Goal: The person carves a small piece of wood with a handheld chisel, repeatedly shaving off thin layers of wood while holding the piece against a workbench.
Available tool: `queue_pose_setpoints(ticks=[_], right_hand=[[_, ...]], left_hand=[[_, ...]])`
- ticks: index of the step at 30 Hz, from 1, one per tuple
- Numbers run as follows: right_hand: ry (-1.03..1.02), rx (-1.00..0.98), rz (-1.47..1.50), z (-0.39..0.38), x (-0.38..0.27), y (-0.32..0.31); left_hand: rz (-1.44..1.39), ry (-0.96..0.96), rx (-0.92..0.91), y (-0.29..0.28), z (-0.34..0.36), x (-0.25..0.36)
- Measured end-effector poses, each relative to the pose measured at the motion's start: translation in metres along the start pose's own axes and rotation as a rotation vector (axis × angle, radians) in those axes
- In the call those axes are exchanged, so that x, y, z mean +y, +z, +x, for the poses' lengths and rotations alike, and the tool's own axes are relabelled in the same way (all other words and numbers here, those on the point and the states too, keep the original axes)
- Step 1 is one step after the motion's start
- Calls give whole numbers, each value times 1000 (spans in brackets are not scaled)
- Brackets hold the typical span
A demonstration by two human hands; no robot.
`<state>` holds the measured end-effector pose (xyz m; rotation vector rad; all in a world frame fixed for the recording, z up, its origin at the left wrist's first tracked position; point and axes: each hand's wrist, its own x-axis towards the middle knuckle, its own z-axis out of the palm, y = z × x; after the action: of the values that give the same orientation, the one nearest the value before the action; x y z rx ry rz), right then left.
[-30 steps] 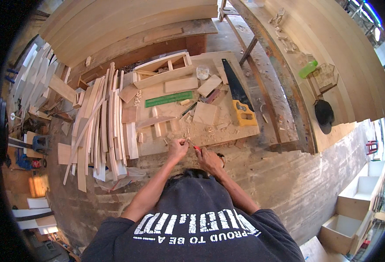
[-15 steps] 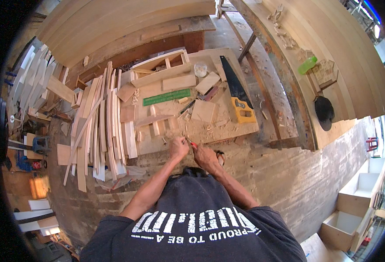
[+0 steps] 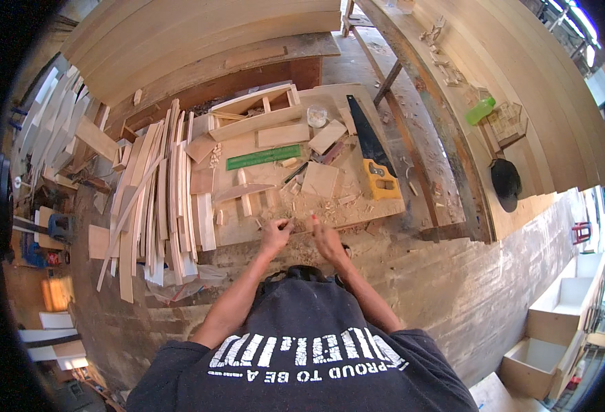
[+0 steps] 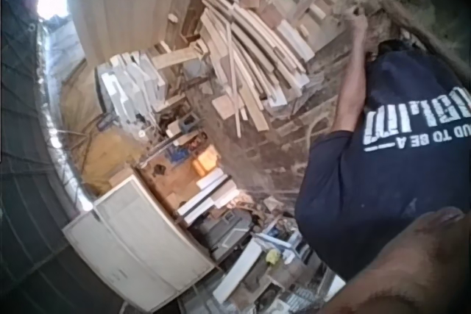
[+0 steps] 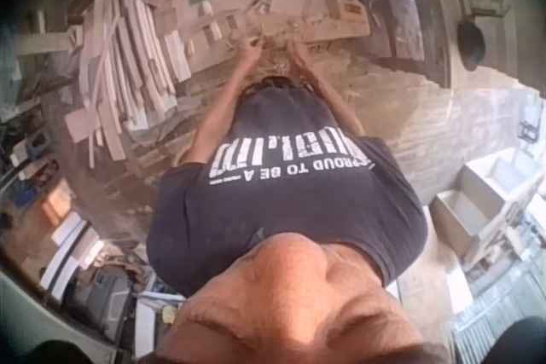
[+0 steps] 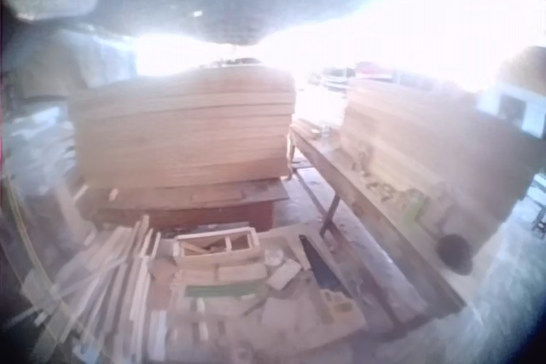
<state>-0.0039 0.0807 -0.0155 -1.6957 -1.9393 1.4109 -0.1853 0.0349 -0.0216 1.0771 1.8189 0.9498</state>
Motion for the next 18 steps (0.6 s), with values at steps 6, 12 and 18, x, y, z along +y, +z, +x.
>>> queue_pose_setpoints(ticks=[6, 12, 18], right_hand=[[-18, 144, 212, -12, 27, -37], [-180, -76, -35, -42, 19, -42], [-172, -48, -12, -43, 43, -51]], left_hand=[[-653, -168, -227, -17, -10, 17], [-709, -246, -230, -10, -15, 24], [-707, -431, -142, 9, -15, 30]])
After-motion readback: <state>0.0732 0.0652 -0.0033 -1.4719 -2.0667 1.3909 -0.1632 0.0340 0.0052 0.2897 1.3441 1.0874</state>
